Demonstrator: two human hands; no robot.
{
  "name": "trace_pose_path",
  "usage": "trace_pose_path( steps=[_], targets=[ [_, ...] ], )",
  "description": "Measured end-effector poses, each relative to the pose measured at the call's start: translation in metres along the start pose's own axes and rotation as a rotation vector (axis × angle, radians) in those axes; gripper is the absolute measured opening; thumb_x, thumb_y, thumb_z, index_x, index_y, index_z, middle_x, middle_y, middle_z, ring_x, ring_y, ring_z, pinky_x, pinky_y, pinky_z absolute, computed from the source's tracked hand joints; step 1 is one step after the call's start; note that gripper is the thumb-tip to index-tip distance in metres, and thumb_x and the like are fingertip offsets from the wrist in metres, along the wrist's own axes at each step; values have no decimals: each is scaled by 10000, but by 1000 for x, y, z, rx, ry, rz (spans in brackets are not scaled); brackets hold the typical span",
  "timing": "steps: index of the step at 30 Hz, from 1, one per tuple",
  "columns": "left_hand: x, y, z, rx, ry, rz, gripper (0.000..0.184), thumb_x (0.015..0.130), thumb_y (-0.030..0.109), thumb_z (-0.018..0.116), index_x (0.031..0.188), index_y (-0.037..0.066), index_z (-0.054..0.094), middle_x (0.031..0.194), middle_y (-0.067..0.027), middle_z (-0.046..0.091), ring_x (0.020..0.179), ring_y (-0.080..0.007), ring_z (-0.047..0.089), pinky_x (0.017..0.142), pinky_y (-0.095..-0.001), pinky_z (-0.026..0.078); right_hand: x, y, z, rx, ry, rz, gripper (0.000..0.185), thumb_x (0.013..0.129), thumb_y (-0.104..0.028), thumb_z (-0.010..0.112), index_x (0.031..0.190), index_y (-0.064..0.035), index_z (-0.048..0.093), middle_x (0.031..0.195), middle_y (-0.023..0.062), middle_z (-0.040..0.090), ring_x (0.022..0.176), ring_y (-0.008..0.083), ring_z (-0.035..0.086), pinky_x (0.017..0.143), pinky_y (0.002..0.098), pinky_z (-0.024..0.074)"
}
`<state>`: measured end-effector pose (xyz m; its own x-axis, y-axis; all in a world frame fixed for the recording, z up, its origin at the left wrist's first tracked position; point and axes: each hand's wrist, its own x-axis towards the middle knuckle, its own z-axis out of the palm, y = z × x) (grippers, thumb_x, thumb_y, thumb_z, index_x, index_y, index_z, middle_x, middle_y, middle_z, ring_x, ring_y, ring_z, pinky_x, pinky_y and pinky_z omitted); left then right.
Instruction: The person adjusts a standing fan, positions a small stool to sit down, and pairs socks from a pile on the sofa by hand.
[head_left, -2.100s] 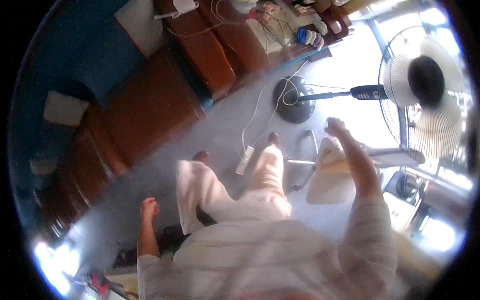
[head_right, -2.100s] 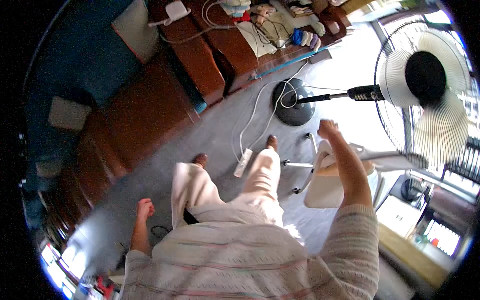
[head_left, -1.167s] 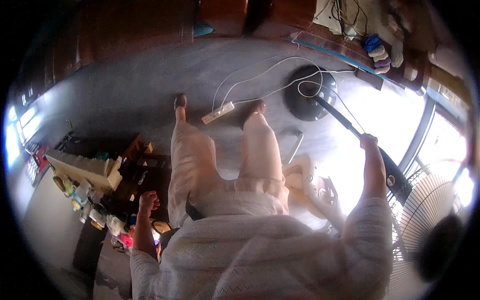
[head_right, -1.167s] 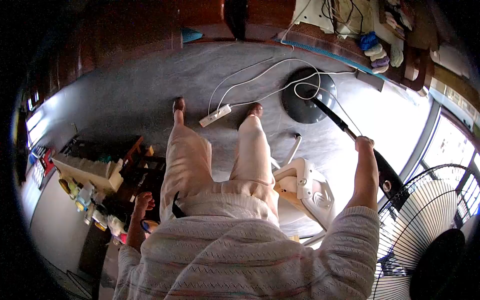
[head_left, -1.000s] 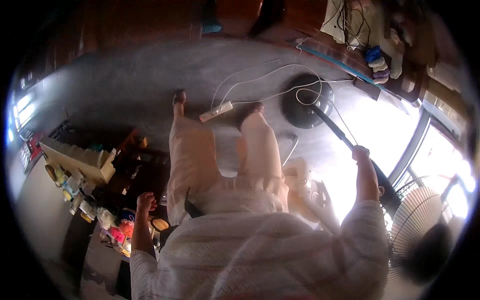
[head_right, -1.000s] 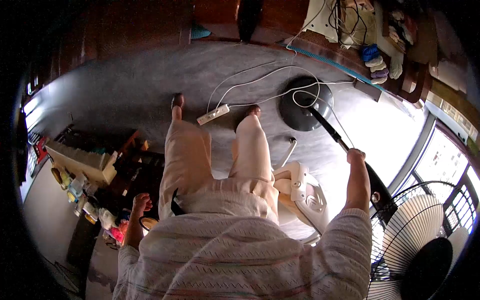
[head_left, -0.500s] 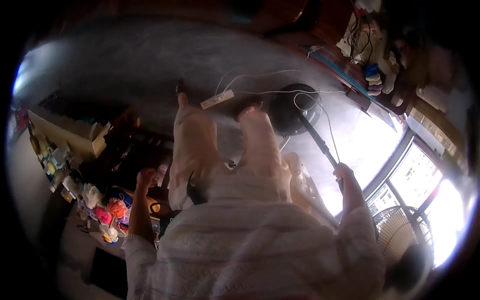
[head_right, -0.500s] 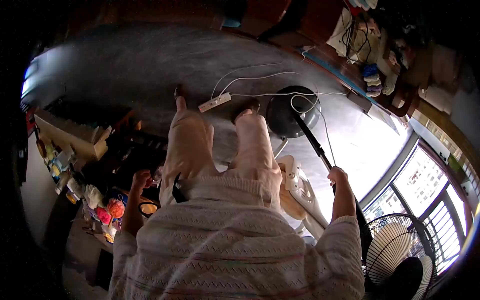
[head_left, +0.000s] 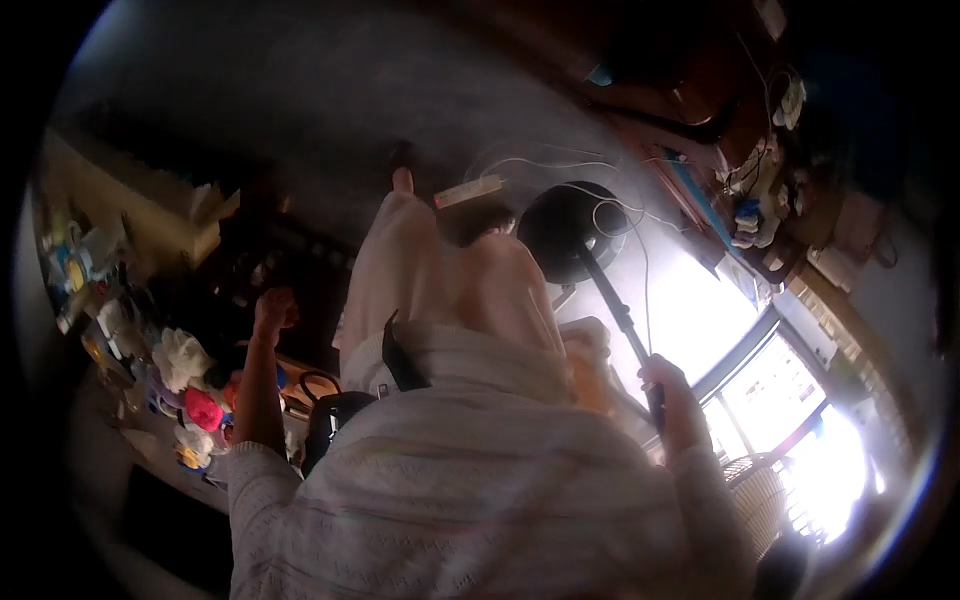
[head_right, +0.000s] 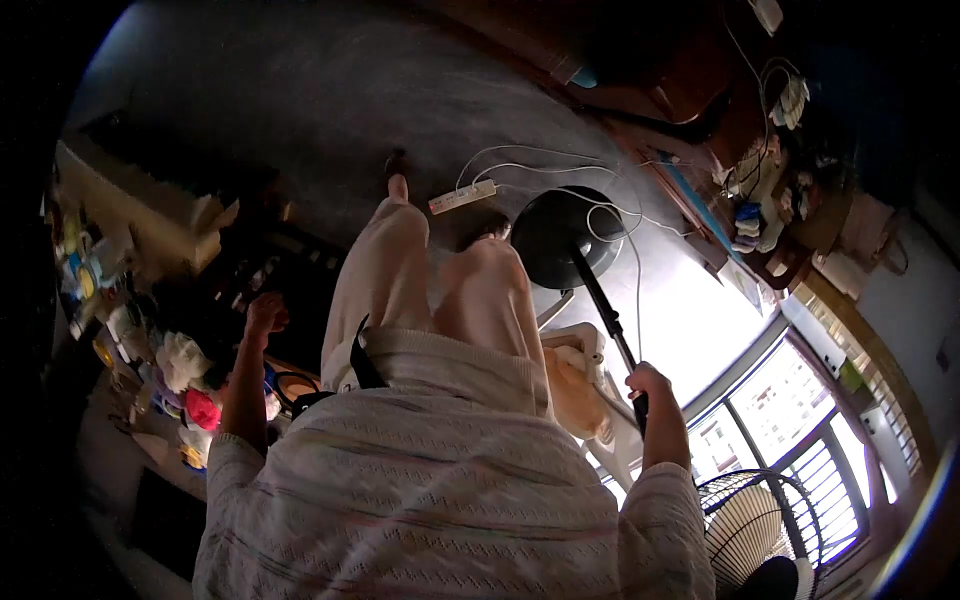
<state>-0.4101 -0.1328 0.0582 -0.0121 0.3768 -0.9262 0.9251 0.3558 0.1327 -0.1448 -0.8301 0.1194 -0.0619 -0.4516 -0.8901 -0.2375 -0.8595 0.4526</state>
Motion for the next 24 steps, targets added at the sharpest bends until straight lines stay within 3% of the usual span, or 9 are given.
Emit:
trace_pose_path(
  steps=[3,6,8,10,12,15,18,21,24],
  targets=[
    [-3,-36,8,-97,-26,25,307,804,157,521,1083,30,511,675,-60,530,532,-124,498,413,-264,360,-34,-16,9,24,31,-82,235,691,-117,532,811,81,566,633,122,613,540,179,619,495,310,484],
    [-13,-42,16,85,-121,-77,336,791,127,508,1114,33,500,706,-57,538,557,-122,506,422,-258,367,-18,-20,18,-21,-59,-34,241,695,-142,552,809,69,575,633,123,616,544,179,618,502,304,485],
    [-17,-44,20,185,-83,-31,341,782,106,506,1115,34,501,708,-58,533,554,-122,501,419,-266,364,-32,-8,20,169,-95,-280,233,691,-136,560,790,74,578,635,125,617,544,182,618,503,310,487],
    [-20,-39,15,229,-58,-18,339,779,92,505,1113,36,503,703,-59,527,545,-123,493,417,-273,359,-35,-11,22,180,-79,-308,229,686,-134,567,772,78,582,639,124,620,547,182,619,507,315,489],
    [-16,-27,-1,228,-51,-30,327,783,86,504,1106,38,507,689,-59,518,530,-123,483,414,-280,354,-25,-29,30,27,-10,-113,228,681,-136,574,753,80,586,644,120,623,551,180,620,513,319,492],
    [6,-3,-22,366,-12,-79,320,799,84,497,1116,41,497,680,-59,509,523,-124,473,419,-288,352,-28,-52,35,-166,32,-46,230,628,-120,586,766,64,600,647,114,625,566,186,624,547,318,500],
    [32,-2,-56,83,-114,86,314,816,92,489,1125,38,485,694,-61,518,532,-127,481,431,-294,366,-44,-79,35,-261,150,-115,217,642,-107,568,795,43,609,657,113,624,570,183,626,547,308,499],
    [40,-9,-75,-161,-103,30,305,823,122,494,1114,30,489,702,-62,528,550,-130,499,442,-298,379,-58,-116,26,-240,178,-88,208,672,-97,549,818,40,604,672,119,621,567,184,625,536,302,498],
    [33,-25,-84,-147,-89,67,312,818,131,511,1111,28,490,726,-74,541,567,-137,516,452,-295,397,-129,-181,17,-212,192,-70,199,700,-96,544,820,57,586,671,126,614,562,179,624,513,288,498]
  ],
)
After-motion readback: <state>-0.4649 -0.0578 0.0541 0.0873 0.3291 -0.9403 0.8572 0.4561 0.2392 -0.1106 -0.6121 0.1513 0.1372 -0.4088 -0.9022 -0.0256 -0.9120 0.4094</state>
